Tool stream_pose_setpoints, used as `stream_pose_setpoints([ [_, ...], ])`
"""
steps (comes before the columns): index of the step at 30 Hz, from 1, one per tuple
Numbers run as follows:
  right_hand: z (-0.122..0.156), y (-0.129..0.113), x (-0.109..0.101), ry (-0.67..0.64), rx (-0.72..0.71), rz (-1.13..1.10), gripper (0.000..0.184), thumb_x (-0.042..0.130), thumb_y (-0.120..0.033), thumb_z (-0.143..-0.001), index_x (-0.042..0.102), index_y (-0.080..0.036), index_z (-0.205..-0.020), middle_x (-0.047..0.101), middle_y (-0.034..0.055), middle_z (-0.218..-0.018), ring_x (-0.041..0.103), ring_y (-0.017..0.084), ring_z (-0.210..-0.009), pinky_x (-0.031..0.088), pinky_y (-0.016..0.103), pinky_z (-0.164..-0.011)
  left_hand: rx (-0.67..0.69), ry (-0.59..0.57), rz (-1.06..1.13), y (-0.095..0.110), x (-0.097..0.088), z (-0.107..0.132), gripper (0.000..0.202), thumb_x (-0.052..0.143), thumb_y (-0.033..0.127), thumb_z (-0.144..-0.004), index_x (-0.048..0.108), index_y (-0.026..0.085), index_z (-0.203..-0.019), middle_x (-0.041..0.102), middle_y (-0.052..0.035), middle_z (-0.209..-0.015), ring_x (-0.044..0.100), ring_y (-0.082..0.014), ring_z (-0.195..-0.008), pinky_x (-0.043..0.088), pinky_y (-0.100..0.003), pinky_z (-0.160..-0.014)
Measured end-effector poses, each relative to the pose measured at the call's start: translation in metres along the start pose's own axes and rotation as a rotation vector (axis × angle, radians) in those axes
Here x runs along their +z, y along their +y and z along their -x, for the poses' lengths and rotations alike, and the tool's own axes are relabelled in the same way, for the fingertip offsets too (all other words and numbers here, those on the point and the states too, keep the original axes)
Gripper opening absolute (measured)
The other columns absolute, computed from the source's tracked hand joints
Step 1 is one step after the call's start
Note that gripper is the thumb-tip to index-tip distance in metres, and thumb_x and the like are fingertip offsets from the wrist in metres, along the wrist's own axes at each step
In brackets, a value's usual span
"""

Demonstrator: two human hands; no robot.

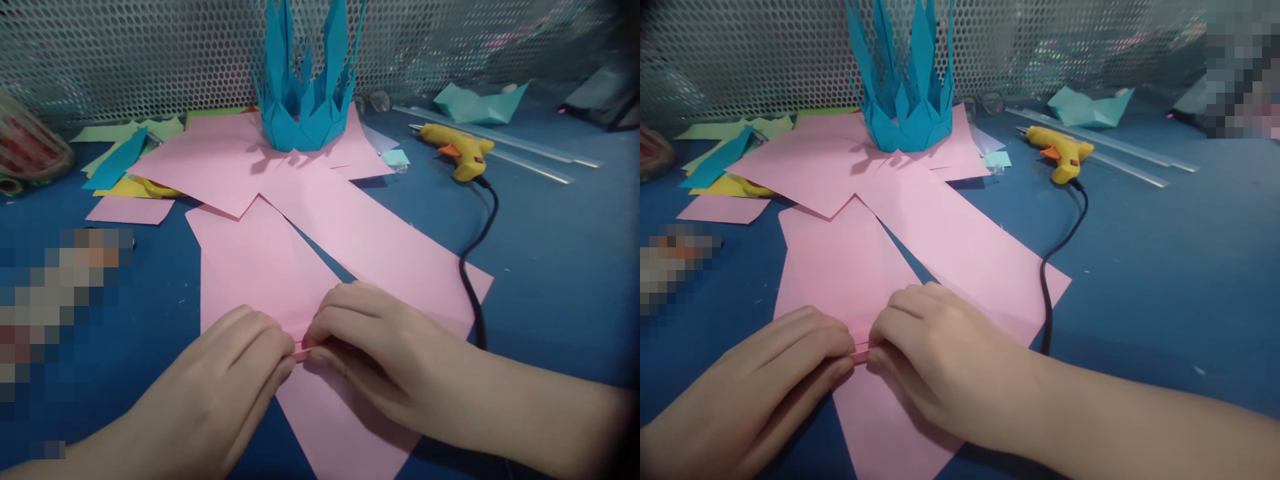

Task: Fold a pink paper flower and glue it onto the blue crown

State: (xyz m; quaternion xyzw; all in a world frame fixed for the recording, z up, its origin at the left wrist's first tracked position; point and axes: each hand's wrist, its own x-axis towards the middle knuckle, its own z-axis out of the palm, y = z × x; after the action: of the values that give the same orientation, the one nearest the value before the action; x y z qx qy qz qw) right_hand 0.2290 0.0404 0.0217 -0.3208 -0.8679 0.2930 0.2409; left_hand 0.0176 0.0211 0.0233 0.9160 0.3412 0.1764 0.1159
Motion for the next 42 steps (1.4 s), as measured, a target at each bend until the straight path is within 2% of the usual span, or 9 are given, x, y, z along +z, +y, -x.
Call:
stream_pose_setpoints([
  [7, 0.001, 0.000, 0.002, 0.014, 0.039, 0.002, 0.019, 0.055, -0.017, -0.097, 0.068, -0.010, -0.084, 0.064, 0.0062, -0.076, 0.057, 0.016, -0.071, 0.047, 0.028, -0.063, -0.182, 0.006, 0.154, 0.004, -0.002, -0.002, 0.014, 0.044, 0.017, -0.099, 0.056, 0.024, -0.101, 0.068, 0.0042, -0.085, 0.066, -0.0112, -0.074, 0.051, -0.021, -0.068],
  [12, 0.002, 0.000, 0.002, 0.067, 0.050, -0.028, 0.009, 0.062, -0.015, -0.093, 0.069, -0.010, -0.090, 0.067, 0.0050, -0.079, 0.059, 0.014, -0.071, 0.048, 0.025, -0.062, -0.229, -0.034, 0.203, 0.004, -0.004, 0.000, 0.015, 0.045, 0.020, -0.098, 0.057, 0.024, -0.090, 0.066, 0.0053, -0.078, 0.064, -0.0103, -0.069, 0.050, -0.020, -0.063],
  [20, 0.002, 0.000, 0.003, 0.082, 0.030, -0.068, 0.011, 0.063, -0.016, -0.094, 0.073, -0.012, -0.092, 0.071, 0.0044, -0.080, 0.064, 0.014, -0.074, 0.052, 0.024, -0.065, -0.159, -0.092, 0.156, -0.003, -0.002, 0.004, 0.017, 0.043, 0.014, -0.097, 0.055, 0.023, -0.088, 0.060, 0.0023, -0.085, 0.060, -0.0100, -0.074, 0.050, -0.019, -0.066],
  [24, 0.002, 0.000, 0.004, 0.095, 0.033, -0.035, 0.016, 0.059, -0.019, -0.097, 0.075, -0.014, -0.094, 0.070, 0.0054, -0.081, 0.064, 0.015, -0.074, 0.053, 0.027, -0.067, -0.137, -0.048, 0.096, -0.002, -0.002, 0.006, 0.017, 0.042, 0.012, -0.097, 0.055, 0.021, -0.090, 0.058, -0.0018, -0.096, 0.062, -0.0109, -0.083, 0.052, -0.018, -0.073],
  [30, 0.004, -0.002, 0.006, 0.149, 0.053, 0.034, 0.017, 0.059, -0.016, -0.095, 0.074, -0.015, -0.089, 0.069, 0.0048, -0.078, 0.062, 0.016, -0.071, 0.052, 0.029, -0.067, -0.026, 0.007, 0.003, 0.002, -0.001, 0.007, 0.020, 0.041, 0.009, -0.099, 0.057, 0.020, -0.104, 0.067, -0.0001, -0.095, 0.063, -0.0136, -0.085, 0.051, -0.023, -0.082],
  [33, 0.003, -0.002, 0.005, 0.144, 0.079, 0.013, 0.013, 0.061, -0.011, -0.092, 0.073, -0.015, -0.088, 0.070, 0.0038, -0.078, 0.064, 0.015, -0.072, 0.053, 0.027, -0.068, -0.079, 0.046, 0.048, 0.003, -0.001, 0.006, 0.017, 0.043, 0.011, -0.098, 0.057, 0.021, -0.101, 0.068, 0.0018, -0.089, 0.064, -0.0121, -0.080, 0.051, -0.022, -0.076],
  [36, 0.002, -0.003, 0.003, 0.136, 0.080, 0.007, 0.013, 0.062, -0.007, -0.090, 0.073, -0.014, -0.088, 0.071, 0.0036, -0.078, 0.064, 0.014, -0.072, 0.052, 0.025, -0.067, -0.108, 0.035, 0.072, 0.001, -0.002, 0.007, 0.017, 0.045, 0.013, -0.098, 0.059, 0.024, -0.096, 0.067, 0.0031, -0.086, 0.065, -0.0106, -0.075, 0.051, -0.021, -0.068],
  [39, 0.001, -0.003, 0.002, 0.126, 0.090, 0.000, 0.012, 0.064, -0.007, -0.088, 0.073, -0.014, -0.088, 0.071, 0.0025, -0.078, 0.064, 0.013, -0.072, 0.051, 0.023, -0.065, -0.057, 0.037, 0.007, -0.001, -0.001, 0.011, 0.018, 0.047, 0.012, -0.097, 0.061, 0.023, -0.099, 0.069, 0.0007, -0.089, 0.065, -0.0135, -0.078, 0.051, -0.024, -0.068],
  [42, 0.001, -0.004, 0.003, 0.123, 0.111, -0.008, 0.010, 0.067, -0.007, -0.087, 0.072, -0.015, -0.086, 0.070, 0.0010, -0.075, 0.063, 0.012, -0.069, 0.050, 0.022, -0.063, 0.083, 0.083, -0.167, -0.001, 0.004, 0.017, 0.023, 0.044, 0.006, -0.095, 0.061, 0.015, -0.109, 0.071, -0.0054, -0.095, 0.065, -0.0200, -0.084, 0.053, -0.032, -0.075],
])
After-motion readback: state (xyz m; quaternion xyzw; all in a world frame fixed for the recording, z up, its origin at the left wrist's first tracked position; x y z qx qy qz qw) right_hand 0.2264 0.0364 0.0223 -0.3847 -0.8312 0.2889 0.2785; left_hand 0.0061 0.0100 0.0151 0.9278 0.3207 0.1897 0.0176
